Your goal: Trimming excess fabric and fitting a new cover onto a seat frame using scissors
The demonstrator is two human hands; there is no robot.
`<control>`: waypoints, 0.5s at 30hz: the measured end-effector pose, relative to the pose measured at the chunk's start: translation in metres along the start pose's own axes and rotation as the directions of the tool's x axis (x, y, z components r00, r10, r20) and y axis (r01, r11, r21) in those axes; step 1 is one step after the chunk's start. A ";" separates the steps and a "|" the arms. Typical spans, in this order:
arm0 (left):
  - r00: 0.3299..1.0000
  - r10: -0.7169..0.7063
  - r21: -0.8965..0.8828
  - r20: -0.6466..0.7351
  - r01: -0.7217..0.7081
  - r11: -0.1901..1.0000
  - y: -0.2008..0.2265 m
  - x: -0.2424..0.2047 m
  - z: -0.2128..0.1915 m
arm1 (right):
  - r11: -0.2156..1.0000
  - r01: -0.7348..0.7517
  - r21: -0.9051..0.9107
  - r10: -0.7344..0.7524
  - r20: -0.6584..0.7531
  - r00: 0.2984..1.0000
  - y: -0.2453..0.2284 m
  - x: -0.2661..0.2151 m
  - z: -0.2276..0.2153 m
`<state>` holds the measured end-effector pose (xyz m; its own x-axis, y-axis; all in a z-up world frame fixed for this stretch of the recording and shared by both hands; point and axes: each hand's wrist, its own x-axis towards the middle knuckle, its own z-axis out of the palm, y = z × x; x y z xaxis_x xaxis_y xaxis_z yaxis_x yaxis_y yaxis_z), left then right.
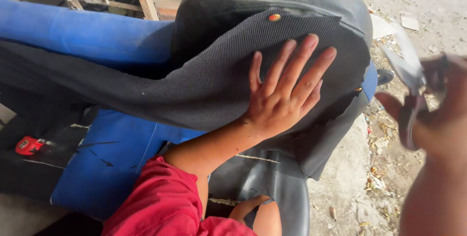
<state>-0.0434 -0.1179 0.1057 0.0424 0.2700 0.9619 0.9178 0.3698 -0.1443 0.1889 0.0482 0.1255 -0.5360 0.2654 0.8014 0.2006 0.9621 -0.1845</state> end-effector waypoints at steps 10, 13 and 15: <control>0.984 0.068 0.062 0.166 -0.079 0.995 -0.014 0.009 -0.034 | 0.975 0.190 0.111 -0.205 0.138 0.969 -0.018 0.061 0.000; 0.979 0.060 0.037 0.196 -0.069 0.997 -0.013 0.011 -0.039 | 0.942 0.335 -0.004 -0.331 0.142 0.933 0.005 0.062 0.001; 0.981 0.069 0.055 0.181 -0.080 0.995 -0.015 0.013 -0.043 | 0.991 0.055 -0.118 -0.035 0.165 0.986 0.003 0.063 0.008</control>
<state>-0.0399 -0.1582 0.1303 0.0339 0.4510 0.8919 0.8882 0.3955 -0.2338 0.1491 0.0686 0.1709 -0.6704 0.2384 0.7026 0.2665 0.9611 -0.0719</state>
